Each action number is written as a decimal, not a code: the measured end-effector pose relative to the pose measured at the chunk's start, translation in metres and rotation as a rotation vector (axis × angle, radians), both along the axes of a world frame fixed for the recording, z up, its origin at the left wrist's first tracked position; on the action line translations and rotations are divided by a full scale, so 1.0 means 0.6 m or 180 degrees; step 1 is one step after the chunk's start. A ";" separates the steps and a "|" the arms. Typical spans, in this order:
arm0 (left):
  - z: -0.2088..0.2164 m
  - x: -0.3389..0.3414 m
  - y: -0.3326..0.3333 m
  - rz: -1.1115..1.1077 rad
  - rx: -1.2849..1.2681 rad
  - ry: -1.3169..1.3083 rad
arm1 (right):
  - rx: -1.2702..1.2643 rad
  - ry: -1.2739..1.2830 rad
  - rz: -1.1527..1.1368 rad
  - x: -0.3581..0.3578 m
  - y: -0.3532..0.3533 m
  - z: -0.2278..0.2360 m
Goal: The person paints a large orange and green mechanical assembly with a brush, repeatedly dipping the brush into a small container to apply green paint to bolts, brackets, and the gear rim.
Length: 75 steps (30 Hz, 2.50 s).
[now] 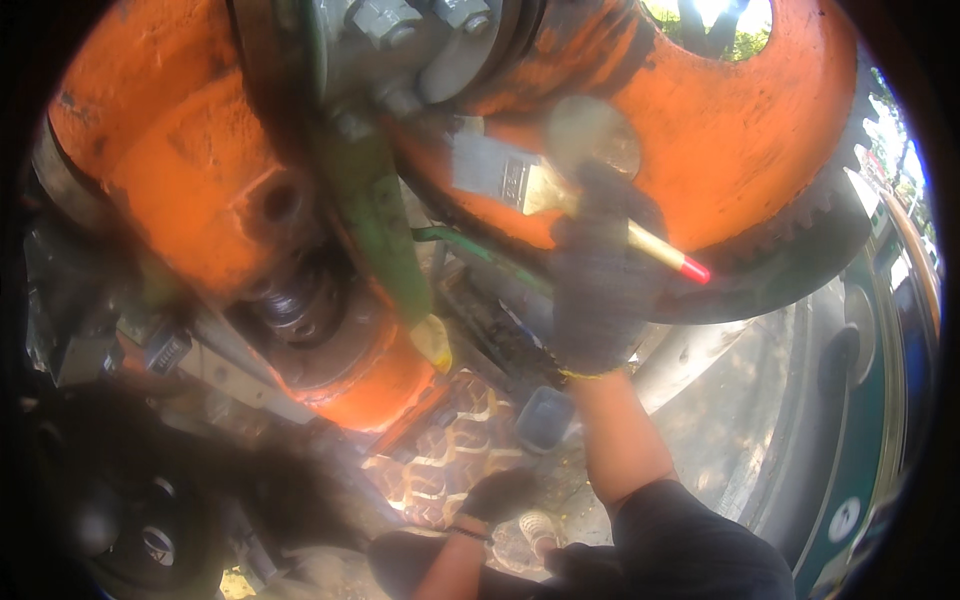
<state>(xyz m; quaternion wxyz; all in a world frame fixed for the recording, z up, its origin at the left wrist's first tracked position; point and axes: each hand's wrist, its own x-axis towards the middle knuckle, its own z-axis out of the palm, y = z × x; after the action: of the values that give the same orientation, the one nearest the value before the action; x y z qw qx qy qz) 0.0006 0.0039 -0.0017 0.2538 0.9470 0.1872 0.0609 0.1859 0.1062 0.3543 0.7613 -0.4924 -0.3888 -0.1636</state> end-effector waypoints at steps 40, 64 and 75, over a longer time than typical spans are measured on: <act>-0.026 0.017 0.014 0.0876 -0.1224 -0.0192 | 0.0336 -0.3337 -0.0277 -0.060 0.041 0.164; 0.110 -0.013 0.032 0.1136 -0.1602 0.0138 | -0.0376 -0.2767 -0.0241 -0.053 0.059 0.194; 0.127 -0.027 0.036 0.1431 -0.1577 -0.0105 | -0.0406 -0.3434 -0.0865 -0.069 -0.042 0.189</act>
<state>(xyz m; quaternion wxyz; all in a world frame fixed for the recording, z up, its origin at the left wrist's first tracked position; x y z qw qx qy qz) -0.0158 0.0253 0.0746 0.4595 0.7904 0.3964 0.0833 0.1447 0.0811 0.4677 0.3953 -0.4297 -0.6653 -0.4652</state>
